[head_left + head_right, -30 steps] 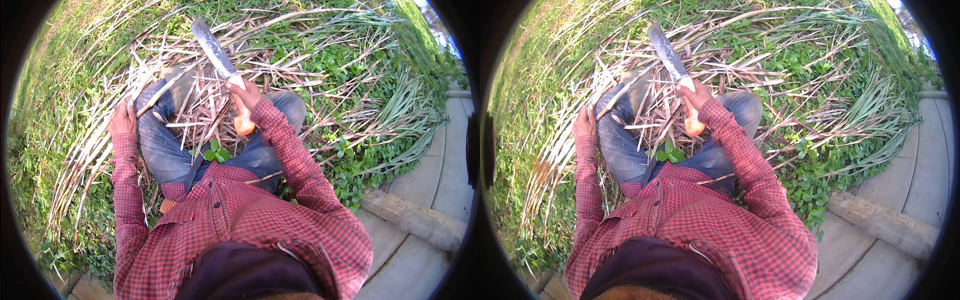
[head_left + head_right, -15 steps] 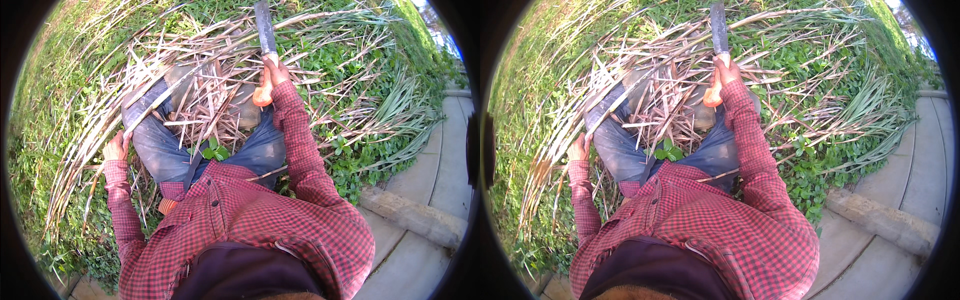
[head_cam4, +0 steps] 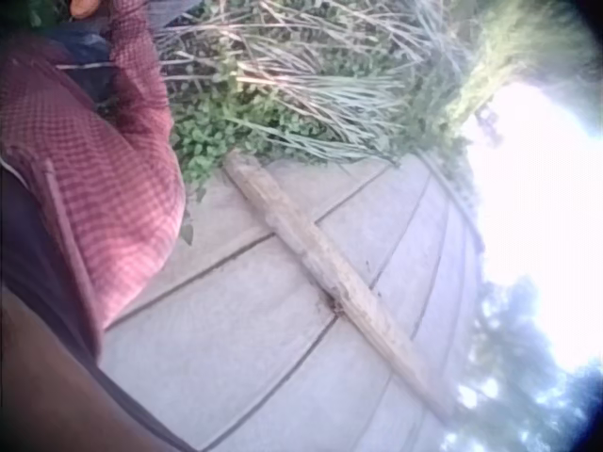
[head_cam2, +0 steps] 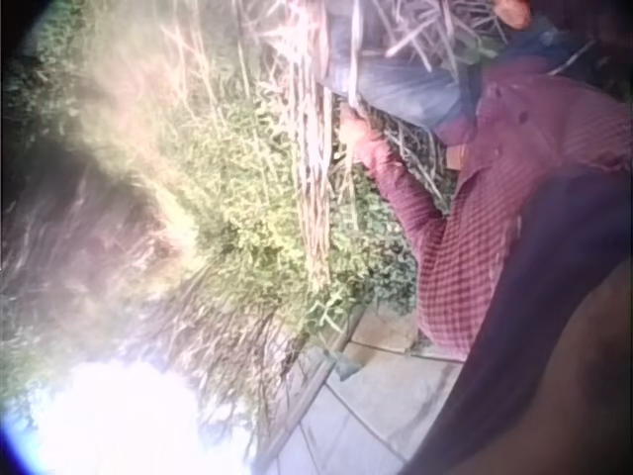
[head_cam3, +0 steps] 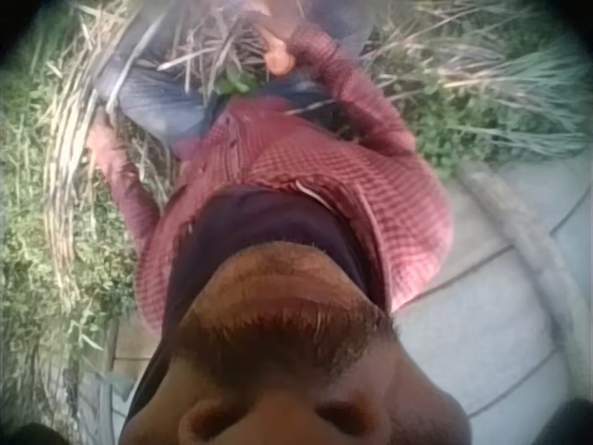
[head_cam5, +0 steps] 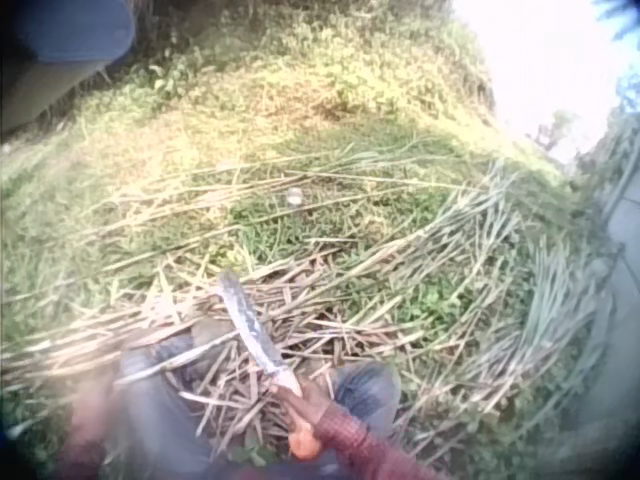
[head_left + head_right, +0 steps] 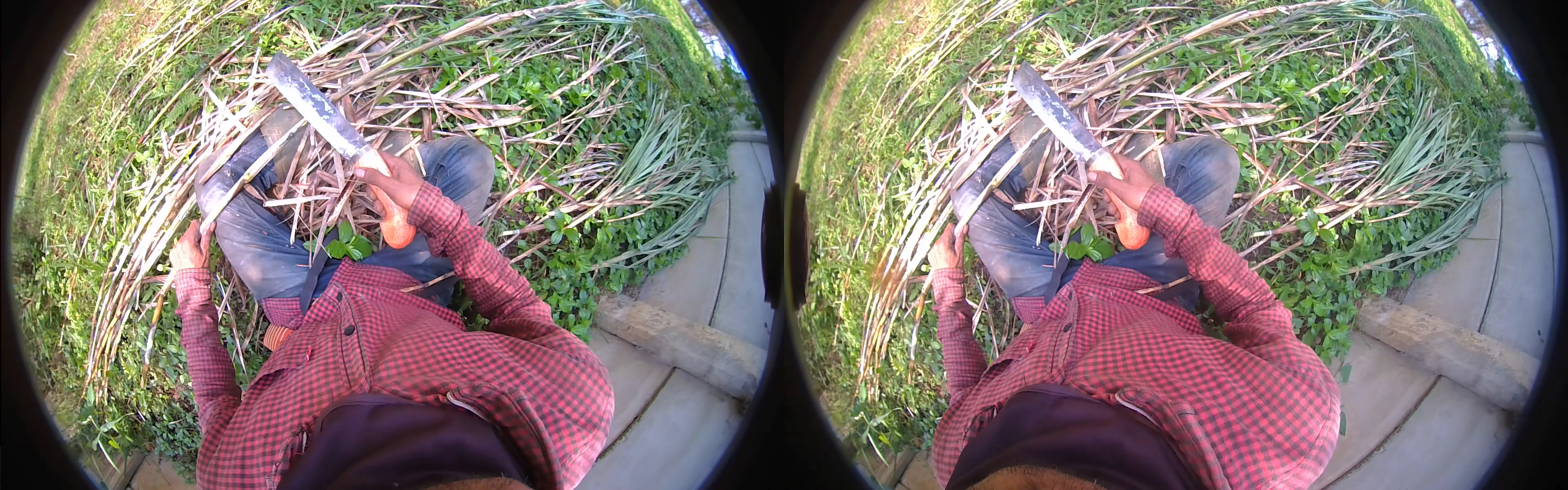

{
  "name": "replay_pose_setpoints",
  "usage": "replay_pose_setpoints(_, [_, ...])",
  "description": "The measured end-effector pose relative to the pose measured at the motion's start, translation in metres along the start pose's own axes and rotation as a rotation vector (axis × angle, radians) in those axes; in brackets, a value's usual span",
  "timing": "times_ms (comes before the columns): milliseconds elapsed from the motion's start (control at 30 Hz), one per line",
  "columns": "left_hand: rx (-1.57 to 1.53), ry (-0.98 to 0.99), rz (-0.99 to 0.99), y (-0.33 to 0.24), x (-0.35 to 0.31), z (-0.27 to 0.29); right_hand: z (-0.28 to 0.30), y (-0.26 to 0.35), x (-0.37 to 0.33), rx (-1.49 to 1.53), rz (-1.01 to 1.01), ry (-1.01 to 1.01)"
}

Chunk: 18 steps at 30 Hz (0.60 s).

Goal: The person sits on the ground and uses a machete to chop long, thin sticks into smaller pieces. They hold the sticks with one hand and strike them with the tool in the other, accumulating a pile of cut debris.

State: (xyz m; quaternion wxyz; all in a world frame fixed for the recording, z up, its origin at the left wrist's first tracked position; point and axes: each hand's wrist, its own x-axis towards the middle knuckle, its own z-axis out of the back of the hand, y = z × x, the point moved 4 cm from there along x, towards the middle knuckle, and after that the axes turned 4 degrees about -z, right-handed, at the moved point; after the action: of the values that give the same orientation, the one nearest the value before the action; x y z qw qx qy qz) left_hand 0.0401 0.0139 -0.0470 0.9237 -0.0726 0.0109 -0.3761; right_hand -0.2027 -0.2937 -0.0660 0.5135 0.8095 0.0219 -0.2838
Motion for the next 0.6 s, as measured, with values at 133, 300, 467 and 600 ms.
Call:
replay_pose_setpoints(133, [-0.055,0.074,0.023,0.005,0.001,0.0,0.011,0.003,0.005,0.023,0.085,-0.045])
replay_pose_setpoints(300, [-0.051,0.103,0.0,0.006,0.005,-0.001,0.074,0.034,0.015,0.202,0.213,-0.444])
replay_pose_setpoints(467, [-0.037,0.112,-0.018,0.002,0.006,0.002,0.036,0.001,0.005,-0.017,0.023,-0.179])
replay_pose_setpoints(600, [-0.11,0.143,0.025,0.004,0.003,0.003,-0.016,-0.017,-0.001,-0.2,0.13,0.055])
